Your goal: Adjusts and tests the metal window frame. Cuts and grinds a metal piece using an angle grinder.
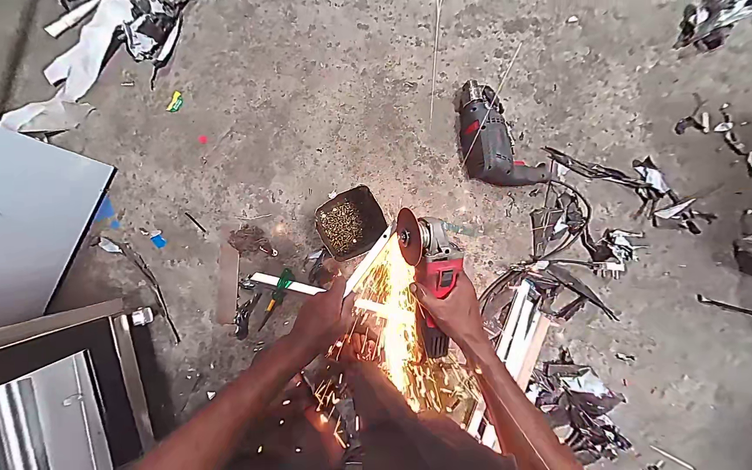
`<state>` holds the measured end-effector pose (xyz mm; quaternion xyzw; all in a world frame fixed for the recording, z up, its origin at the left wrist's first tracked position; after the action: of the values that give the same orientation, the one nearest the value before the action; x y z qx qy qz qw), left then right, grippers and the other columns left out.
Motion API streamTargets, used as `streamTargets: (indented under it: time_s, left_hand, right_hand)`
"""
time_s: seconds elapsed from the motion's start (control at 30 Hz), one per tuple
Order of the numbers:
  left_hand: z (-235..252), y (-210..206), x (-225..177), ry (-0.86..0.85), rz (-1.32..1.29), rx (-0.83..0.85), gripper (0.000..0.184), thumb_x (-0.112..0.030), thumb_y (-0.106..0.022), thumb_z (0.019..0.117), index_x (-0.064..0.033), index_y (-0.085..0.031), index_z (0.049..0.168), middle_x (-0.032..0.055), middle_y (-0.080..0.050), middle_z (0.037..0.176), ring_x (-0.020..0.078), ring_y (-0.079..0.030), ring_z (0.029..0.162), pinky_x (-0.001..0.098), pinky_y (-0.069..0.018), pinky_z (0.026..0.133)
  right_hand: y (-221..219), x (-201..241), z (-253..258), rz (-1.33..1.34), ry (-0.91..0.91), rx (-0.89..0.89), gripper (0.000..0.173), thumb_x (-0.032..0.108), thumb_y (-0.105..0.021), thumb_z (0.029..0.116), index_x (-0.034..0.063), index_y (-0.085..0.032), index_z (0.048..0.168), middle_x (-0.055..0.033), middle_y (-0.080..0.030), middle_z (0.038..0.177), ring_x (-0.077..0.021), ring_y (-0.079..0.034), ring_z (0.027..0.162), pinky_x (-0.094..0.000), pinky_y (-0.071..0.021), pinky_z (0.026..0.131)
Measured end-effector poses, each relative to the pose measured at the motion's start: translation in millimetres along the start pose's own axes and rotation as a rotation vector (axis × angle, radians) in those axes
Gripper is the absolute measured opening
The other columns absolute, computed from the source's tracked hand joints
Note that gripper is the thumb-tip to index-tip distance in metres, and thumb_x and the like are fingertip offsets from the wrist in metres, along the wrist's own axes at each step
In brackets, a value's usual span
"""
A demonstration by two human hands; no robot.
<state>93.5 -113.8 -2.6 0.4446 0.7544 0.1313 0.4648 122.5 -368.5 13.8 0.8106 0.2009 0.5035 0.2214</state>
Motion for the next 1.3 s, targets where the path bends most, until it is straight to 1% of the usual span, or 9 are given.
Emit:
streamTargets:
  time_s: [0.13, 0.37, 0.83, 0.9, 0.97, 1.03, 1.1, 1.2, 1.3]
  left_hand:
    - [-0.2, -1.7, 0.6, -0.01, -0.003, -0.001, 0.046, -0.042, -0.038, 0.109, -0.0029, -0.056, 0.125, 0.0142, -0.066, 0.08, 0.0329, -0.069, 0.075, 0.0516, -0.0572, 0.069]
    - [-0.8, -1.0, 0.9, -0.016, -0.004, -0.018, 0.05, -0.042, -0.038, 0.109, -0.0007, -0.058, 0.131, 0.017, -0.069, 0.089, 0.0342, -0.071, 0.083, 0.0533, -0.0575, 0.075]
    - [1.7, 2.6, 4.3, -0.009, -0.053, -0.002, 0.048, -0.048, -0.042, 0.1069, -0.0042, -0.058, 0.12, 0.0122, -0.065, 0.079, 0.0303, -0.068, 0.073, 0.0518, -0.0567, 0.068]
    - [3.1, 4.4, 6.8, 0.029, -0.092, 0.03, 0.054, -0.057, -0.048, 0.1024, -0.0066, -0.06, 0.116, 0.0096, -0.064, 0.079, 0.0276, -0.066, 0.073, 0.0515, -0.0553, 0.068]
    - [8.8, 7.9, 11.9, 0.048, -0.149, 0.071, 0.059, -0.065, -0.053, 0.0971, -0.0085, -0.061, 0.113, 0.007, -0.063, 0.079, 0.024, -0.065, 0.072, 0.0501, -0.0555, 0.068]
    - [12.4, 10.7, 17.7, 0.021, -0.25, 0.12, 0.054, -0.062, -0.051, 0.0995, -0.01, -0.061, 0.11, 0.0045, -0.06, 0.078, 0.0194, -0.061, 0.067, 0.0447, -0.0535, 0.064]
    - [13.4, 14.1, 18.9, -0.034, -0.412, 0.165, 0.045, -0.054, -0.048, 0.1038, -0.0109, -0.061, 0.107, 0.0002, -0.053, 0.074, 0.0128, -0.051, 0.06, 0.0344, -0.047, 0.058]
    - [10.4, 25.3, 13.4, -0.068, -0.441, 0.182, 0.045, -0.05, -0.043, 0.1056, -0.0101, -0.064, 0.111, -0.0012, -0.056, 0.079, 0.0101, -0.053, 0.067, 0.0331, -0.0485, 0.065]
    - [8.6, 30.1, 9.3, -0.065, -0.401, 0.19, 0.046, -0.051, -0.043, 0.1062, -0.0106, -0.064, 0.11, -0.0001, -0.057, 0.081, 0.0112, -0.055, 0.069, 0.0346, -0.0494, 0.068]
  right_hand:
    - [0.8, -1.4, 2.1, -0.016, 0.002, -0.001, 0.073, 0.045, -0.082, 0.0723, 0.0052, -0.056, 0.129, 0.0005, -0.071, 0.098, -0.0043, -0.069, 0.087, -0.0286, -0.0597, 0.079]
    - [-0.6, 0.2, 6.6, 0.014, 0.0, 0.011, 0.074, 0.043, -0.082, 0.0721, 0.004, -0.056, 0.129, -0.0009, -0.072, 0.101, -0.0048, -0.07, 0.09, -0.0281, -0.0601, 0.081]
    - [-5.6, -6.3, 16.5, 0.064, 0.003, 0.036, 0.071, 0.04, -0.084, 0.0729, 0.0054, -0.057, 0.129, -0.0013, -0.072, 0.101, -0.0069, -0.071, 0.089, -0.0311, -0.0614, 0.081]
    - [-2.8, -14.7, 12.2, 0.157, -0.025, 0.027, 0.07, 0.039, -0.084, 0.0729, 0.0044, -0.057, 0.127, -0.0009, -0.072, 0.099, -0.0075, -0.072, 0.086, -0.0303, -0.0622, 0.079]
    - [0.6, -22.9, 7.9, 0.449, -0.046, 0.056, 0.063, 0.03, -0.085, 0.0759, -0.0001, -0.056, 0.124, -0.0065, -0.073, 0.095, -0.0156, -0.074, 0.082, -0.0346, -0.0649, 0.075]
    - [2.7, -28.9, 1.6, 0.795, -0.054, 0.149, 0.065, 0.028, -0.083, 0.0794, -0.0027, -0.049, 0.126, -0.0133, -0.073, 0.096, -0.0248, -0.074, 0.08, -0.0417, -0.0654, 0.073]
    - [7.1, -29.9, -3.5, 0.91, -0.03, 0.215, 0.075, 0.028, -0.081, 0.0812, -0.0025, -0.04, 0.136, -0.0186, -0.071, 0.106, -0.0313, -0.075, 0.084, -0.0466, -0.0658, 0.073]
    - [12.4, -22.8, -4.1, 0.646, 0.043, 0.106, 0.081, 0.024, -0.082, 0.0814, -0.0011, -0.036, 0.143, -0.0145, -0.068, 0.117, -0.0235, -0.073, 0.096, -0.0388, -0.0655, 0.08]
    - [13.1, -13.9, -4.3, 0.267, 0.107, -0.1, 0.082, 0.036, -0.083, 0.0773, 0.0022, -0.042, 0.14, -0.0076, -0.068, 0.116, -0.0102, -0.07, 0.1, -0.0299, -0.0616, 0.084]
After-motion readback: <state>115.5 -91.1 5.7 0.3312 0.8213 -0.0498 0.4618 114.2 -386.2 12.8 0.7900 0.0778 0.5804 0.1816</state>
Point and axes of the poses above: each hand's wrist, its own z-axis towards the middle knuckle, its own y-axis out of the back of the hand, x = y × z, the point moved 4 cm from there along z, towards the middle knuckle
